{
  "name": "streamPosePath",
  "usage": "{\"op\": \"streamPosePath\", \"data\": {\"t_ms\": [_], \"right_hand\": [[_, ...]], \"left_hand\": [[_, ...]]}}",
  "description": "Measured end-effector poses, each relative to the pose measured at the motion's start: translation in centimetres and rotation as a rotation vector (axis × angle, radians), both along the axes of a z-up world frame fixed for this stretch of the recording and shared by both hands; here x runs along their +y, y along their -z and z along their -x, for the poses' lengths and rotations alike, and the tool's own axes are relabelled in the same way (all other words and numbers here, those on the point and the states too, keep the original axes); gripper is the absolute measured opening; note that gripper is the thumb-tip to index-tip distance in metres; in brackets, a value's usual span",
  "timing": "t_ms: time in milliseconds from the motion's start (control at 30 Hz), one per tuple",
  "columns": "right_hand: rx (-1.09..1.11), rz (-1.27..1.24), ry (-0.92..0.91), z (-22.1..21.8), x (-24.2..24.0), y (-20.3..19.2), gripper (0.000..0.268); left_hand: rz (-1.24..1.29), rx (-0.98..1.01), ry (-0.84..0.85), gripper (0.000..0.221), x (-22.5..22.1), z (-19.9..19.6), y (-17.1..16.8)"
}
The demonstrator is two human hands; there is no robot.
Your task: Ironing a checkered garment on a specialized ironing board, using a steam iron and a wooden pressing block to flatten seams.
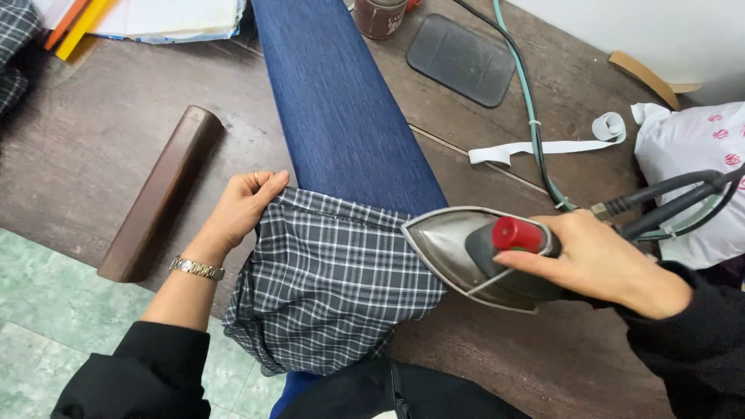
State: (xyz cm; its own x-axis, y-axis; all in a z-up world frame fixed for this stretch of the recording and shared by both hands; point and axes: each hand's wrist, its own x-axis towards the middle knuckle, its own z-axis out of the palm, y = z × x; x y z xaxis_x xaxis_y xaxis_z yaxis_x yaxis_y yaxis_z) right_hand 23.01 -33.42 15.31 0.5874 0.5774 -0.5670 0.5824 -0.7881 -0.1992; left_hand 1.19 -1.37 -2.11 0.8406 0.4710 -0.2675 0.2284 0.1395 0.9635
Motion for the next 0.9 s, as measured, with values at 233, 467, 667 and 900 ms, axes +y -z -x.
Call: {"op": "streamPosePath", "data": {"t_ms": [233,467,667,900], "right_hand": [[-0.086,0.090,-0.098,2.9,5.7,-2.2,0.053],[-0.067,0.039,-0.307,5.8,13.7,-3.5,0.070],[-0.054,-0.113,-0.481,8.1,19.9,-2.6,0.070],[-0.083,-0.179,-0.485,7.6,20.0,-1.7,0.074]], "left_hand": [[-0.149,0.087,-0.006,0.051,0.7,-0.4,0.9],[-1.241,0.205,-0.395,0.025,7.7,5.7,5.2],[-1.060,0.678,-0.284,0.070,9.7,11.4,7.6],[-0.956,0.794,-0.293,0.070,8.8,11.5,7.3]]}}
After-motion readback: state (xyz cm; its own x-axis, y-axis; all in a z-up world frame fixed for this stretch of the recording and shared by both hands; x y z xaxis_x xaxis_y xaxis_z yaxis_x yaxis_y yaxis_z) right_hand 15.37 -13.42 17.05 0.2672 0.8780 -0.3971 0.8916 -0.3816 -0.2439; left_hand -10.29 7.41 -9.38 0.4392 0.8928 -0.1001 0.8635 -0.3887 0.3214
